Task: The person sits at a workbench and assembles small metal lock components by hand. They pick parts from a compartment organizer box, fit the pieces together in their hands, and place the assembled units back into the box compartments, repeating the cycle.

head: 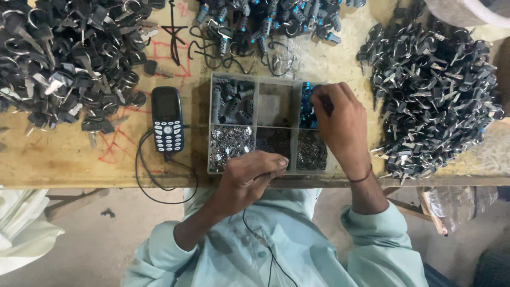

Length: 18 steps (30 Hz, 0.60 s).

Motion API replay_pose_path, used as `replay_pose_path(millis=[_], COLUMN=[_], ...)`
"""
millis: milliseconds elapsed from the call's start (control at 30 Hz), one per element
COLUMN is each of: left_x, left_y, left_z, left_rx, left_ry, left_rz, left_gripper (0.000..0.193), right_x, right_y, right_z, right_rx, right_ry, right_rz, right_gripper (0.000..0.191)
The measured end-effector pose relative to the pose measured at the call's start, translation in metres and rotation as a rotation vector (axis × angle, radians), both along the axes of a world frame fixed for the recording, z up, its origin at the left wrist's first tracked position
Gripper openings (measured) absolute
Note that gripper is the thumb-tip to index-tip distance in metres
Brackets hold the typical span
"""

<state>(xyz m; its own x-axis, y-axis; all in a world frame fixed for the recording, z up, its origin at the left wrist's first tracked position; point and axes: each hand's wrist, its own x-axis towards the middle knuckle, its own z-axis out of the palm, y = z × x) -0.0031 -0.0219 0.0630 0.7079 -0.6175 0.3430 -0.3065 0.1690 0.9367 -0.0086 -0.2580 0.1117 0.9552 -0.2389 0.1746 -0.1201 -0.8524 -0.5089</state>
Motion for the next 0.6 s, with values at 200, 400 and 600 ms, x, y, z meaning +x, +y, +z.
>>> replay_pose_path(millis=[200, 400, 600], left_x=[0.005, 0.008, 0.008], left_y=[0.001, -0.005, -0.012], left_z=[0.004, 0.004, 0.010], left_rx=[0.026, 0.066, 0.072], left_ry=[-0.005, 0.008, 0.025], left_rz=[0.028, 0.021, -0.003], left_gripper=[0.018, 0.016, 0.014], right_x=[0.000, 0.001, -0.002], right_y=[-0.003, -0.010, -0.013], right_z=[0.004, 0.002, 0.009], right_rx=[0.014, -0.033, -0.008], right_ry=[0.022, 0.035, 0.036], right_rz=[0.054, 0.041, 0.006], right_gripper=[0.013, 0.014, 0.012])
